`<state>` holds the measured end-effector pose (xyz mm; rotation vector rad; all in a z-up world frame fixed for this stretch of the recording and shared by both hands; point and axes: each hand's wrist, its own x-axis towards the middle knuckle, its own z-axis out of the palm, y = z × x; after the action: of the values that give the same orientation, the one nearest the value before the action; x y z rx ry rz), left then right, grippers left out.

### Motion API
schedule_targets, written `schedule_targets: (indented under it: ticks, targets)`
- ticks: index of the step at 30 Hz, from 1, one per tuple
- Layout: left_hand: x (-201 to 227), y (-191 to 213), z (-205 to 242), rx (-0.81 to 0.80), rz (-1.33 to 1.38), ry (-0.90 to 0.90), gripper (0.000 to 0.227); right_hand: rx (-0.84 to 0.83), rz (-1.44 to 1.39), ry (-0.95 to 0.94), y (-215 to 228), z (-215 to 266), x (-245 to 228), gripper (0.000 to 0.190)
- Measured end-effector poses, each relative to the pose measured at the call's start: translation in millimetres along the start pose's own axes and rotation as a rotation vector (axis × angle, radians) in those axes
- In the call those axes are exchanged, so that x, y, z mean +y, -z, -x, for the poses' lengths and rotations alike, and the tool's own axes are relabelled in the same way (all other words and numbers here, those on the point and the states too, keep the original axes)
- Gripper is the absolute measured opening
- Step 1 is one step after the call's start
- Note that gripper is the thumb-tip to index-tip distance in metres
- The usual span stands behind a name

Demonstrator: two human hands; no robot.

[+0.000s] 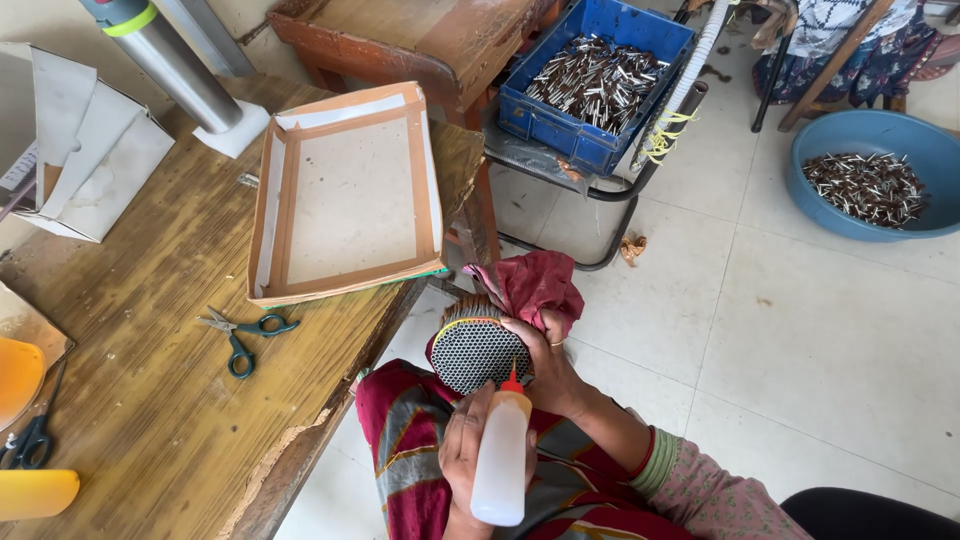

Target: Cleaning a circular mesh manufacturing part with a rag and filling small oil dispenser bottles.

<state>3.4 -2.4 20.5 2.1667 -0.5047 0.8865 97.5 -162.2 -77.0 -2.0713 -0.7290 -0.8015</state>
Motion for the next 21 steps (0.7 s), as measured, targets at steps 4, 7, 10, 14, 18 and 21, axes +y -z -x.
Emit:
schedule_targets:
  ticks: [4, 7, 10, 14, 18, 21]
  targets:
    - [1, 0, 5, 0.013, -0.061, -0.115, 0.047, -0.021, -0.109, -0.065, 6, -7, -10, 0.096]
    - [2, -1, 4, 0.003, -0.018, -0.08, 0.052, 0.018, -0.063, -0.04, 3, -7, -10, 0.089]
    - [2, -5, 3, -0.024, 0.058, 0.08, 0.057, -0.045, -0.039, -0.008, 1, -4, -4, 0.088]
    - [2, -4, 1, -0.023, -0.064, -0.102, 0.052, -0.031, 0.091, 0.079, 4, -6, -8, 0.083]
    - [2, -4, 3, -0.067, -0.064, -0.093, 0.062, -0.016, -0.15, -0.08, 4, -5, -9, 0.087]
    - [4, 0, 4, -0.027, -0.006, -0.093, 0.058, -0.041, -0.247, -0.244, -5, 10, 4, 0.089]
